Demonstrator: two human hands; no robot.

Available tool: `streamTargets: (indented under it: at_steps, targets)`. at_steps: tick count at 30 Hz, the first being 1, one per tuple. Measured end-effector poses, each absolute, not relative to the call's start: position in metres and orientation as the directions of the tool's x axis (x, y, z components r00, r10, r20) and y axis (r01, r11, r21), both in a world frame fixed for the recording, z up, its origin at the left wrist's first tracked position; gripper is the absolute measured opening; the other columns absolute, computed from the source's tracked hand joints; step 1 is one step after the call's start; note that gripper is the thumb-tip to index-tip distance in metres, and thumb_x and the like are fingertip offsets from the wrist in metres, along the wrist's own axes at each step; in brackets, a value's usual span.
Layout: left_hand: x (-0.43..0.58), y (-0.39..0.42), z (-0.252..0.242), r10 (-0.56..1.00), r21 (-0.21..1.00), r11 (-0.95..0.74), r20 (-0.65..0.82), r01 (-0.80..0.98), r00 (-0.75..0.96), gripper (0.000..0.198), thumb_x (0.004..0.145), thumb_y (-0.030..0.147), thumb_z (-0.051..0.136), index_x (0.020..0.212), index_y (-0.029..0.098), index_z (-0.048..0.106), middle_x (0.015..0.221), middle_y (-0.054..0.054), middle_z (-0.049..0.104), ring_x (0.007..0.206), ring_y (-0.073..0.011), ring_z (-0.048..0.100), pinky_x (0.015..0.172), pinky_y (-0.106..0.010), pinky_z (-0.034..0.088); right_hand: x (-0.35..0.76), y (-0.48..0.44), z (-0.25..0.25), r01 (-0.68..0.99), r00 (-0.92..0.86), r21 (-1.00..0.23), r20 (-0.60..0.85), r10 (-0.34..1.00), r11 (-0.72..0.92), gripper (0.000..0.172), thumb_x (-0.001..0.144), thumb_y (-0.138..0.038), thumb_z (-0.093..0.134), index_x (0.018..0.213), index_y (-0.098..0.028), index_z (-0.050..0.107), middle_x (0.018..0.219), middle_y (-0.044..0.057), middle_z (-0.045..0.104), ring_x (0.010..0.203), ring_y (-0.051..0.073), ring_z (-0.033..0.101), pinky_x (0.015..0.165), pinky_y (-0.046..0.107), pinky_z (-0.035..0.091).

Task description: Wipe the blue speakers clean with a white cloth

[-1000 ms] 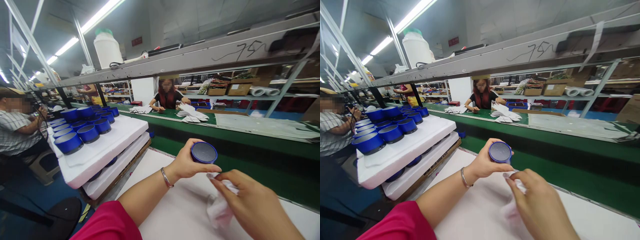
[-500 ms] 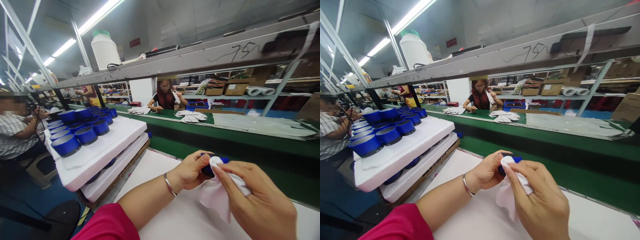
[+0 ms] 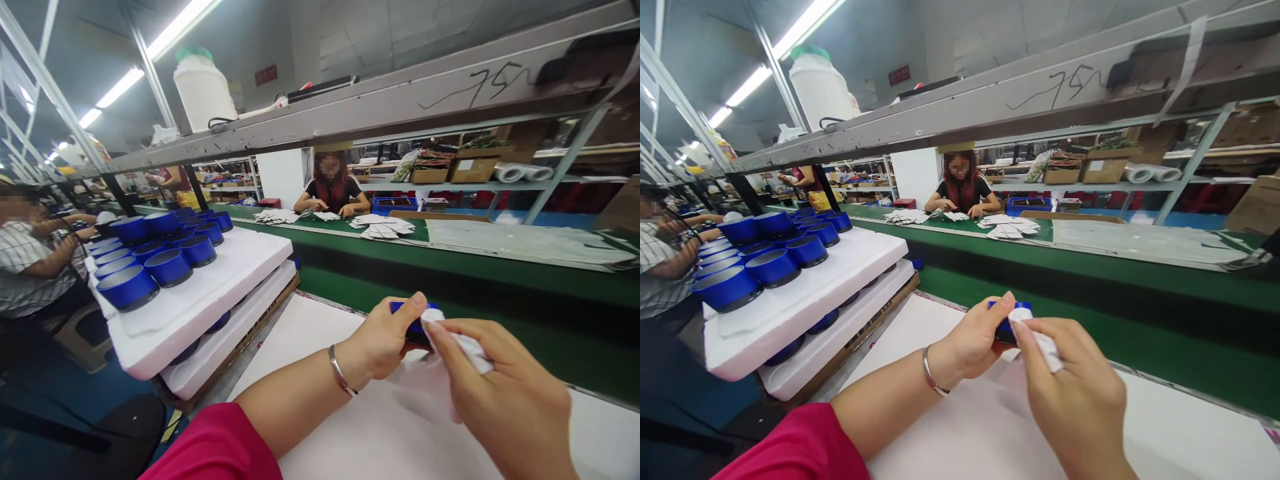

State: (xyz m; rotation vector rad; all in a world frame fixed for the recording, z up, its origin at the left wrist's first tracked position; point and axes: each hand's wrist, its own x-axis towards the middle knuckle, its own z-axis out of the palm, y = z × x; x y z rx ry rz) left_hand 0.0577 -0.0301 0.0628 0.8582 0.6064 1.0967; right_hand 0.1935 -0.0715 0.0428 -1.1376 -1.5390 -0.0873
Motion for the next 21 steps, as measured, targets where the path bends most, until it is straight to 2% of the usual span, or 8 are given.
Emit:
streamTargets:
  at_steps: [2,5,8,11,14,16,18,21]
  targets:
    - [0.056,-0.03,0.063,0.956,0.842,0.203,-0.06,-0.5,0.288,0.079,0.051,0.075,0.1,0.084,0.018,0.058,0.073,0.005,0.058,0.068,-0.0092,0.053,0.068,-0.026,0.046,0.177,-0.072,0.028,0.716,-0.031,-0.25,0.922,0.387,0.652,0.009,0.105,-0.029,0.067,0.102,-0.025,0.075,0.094,0.005,0.075,0.08,0.02,0.069,0.07,0.032,0.054]
    - [0.051,-0.027,0.067,0.97,0.836,0.223,-0.138,-0.502,0.2,0.082,0.052,0.073,0.102,0.097,0.018,0.06,0.084,0.001,0.065,0.077,-0.014,0.061,0.073,-0.029,0.048,0.164,-0.068,0.012,0.684,-0.192,-0.11,0.927,0.323,0.722,0.016,0.105,-0.018,0.059,0.099,-0.023,0.074,0.084,0.004,0.073,0.073,0.02,0.066,0.069,0.032,0.054]
    - [0.043,-0.025,0.074,0.974,0.818,0.198,-0.1,-0.54,0.205,0.077,0.061,0.074,0.098,0.099,0.018,0.061,0.091,-0.003,0.067,0.086,-0.0191,0.068,0.079,-0.032,0.05,0.176,-0.06,0.014,0.708,-0.169,-0.194,0.887,0.431,0.679,0.034,0.108,-0.034,0.052,0.083,-0.024,0.072,0.073,0.004,0.071,0.059,0.02,0.065,0.051,0.033,0.049]
    - [0.038,-0.024,0.082,0.965,0.804,0.183,-0.039,-0.566,0.258,0.069,0.07,0.069,0.096,0.102,0.016,0.063,0.098,-0.007,0.069,0.094,-0.0234,0.072,0.083,-0.033,0.05,0.205,-0.057,0.032,0.735,-0.105,-0.351,0.787,0.608,0.581,0.044,0.105,-0.053,0.06,0.074,-0.024,0.074,0.057,0.0,0.065,0.036,0.017,0.051,0.033,0.031,0.035]
    - [0.039,-0.026,0.084,0.964,0.788,0.187,-0.034,-0.587,0.263,0.066,0.07,0.065,0.098,0.101,0.017,0.063,0.1,-0.006,0.068,0.093,-0.0212,0.069,0.084,-0.034,0.052,0.225,-0.064,0.053,0.697,0.171,-0.669,0.504,0.847,0.257,0.052,0.089,-0.076,0.07,0.08,-0.026,0.081,0.054,0.001,0.065,0.037,0.02,0.055,0.034,0.031,0.04]
    - [0.042,-0.028,0.082,0.967,0.778,0.184,-0.034,-0.601,0.252,0.068,0.066,0.062,0.101,0.098,0.018,0.062,0.095,-0.003,0.066,0.091,-0.0182,0.065,0.087,-0.033,0.052,0.223,-0.073,0.062,0.612,0.337,-0.786,0.356,0.871,0.085,0.058,0.082,-0.084,0.071,0.085,-0.026,0.083,0.059,0.003,0.068,0.043,0.022,0.058,0.037,0.033,0.041]
    - [0.048,-0.032,0.079,0.972,0.776,0.171,-0.031,-0.607,0.234,0.07,0.061,0.06,0.104,0.097,0.018,0.062,0.09,-0.001,0.065,0.089,-0.0168,0.062,0.088,-0.033,0.051,0.211,-0.081,0.065,0.607,0.333,-0.778,0.434,0.837,0.162,0.056,0.082,-0.081,0.071,0.084,-0.027,0.081,0.065,0.003,0.07,0.048,0.022,0.059,0.041,0.033,0.043]
    - [0.055,-0.038,0.075,0.985,0.793,0.138,-0.047,-0.593,0.166,0.073,0.058,0.062,0.105,0.102,0.018,0.065,0.088,0.001,0.065,0.091,-0.0172,0.062,0.091,-0.033,0.05,0.189,-0.087,0.063,0.635,0.196,-0.645,0.667,0.719,0.425,0.042,0.094,-0.067,0.068,0.082,-0.027,0.077,0.081,0.003,0.075,0.064,0.021,0.067,0.057,0.032,0.051]
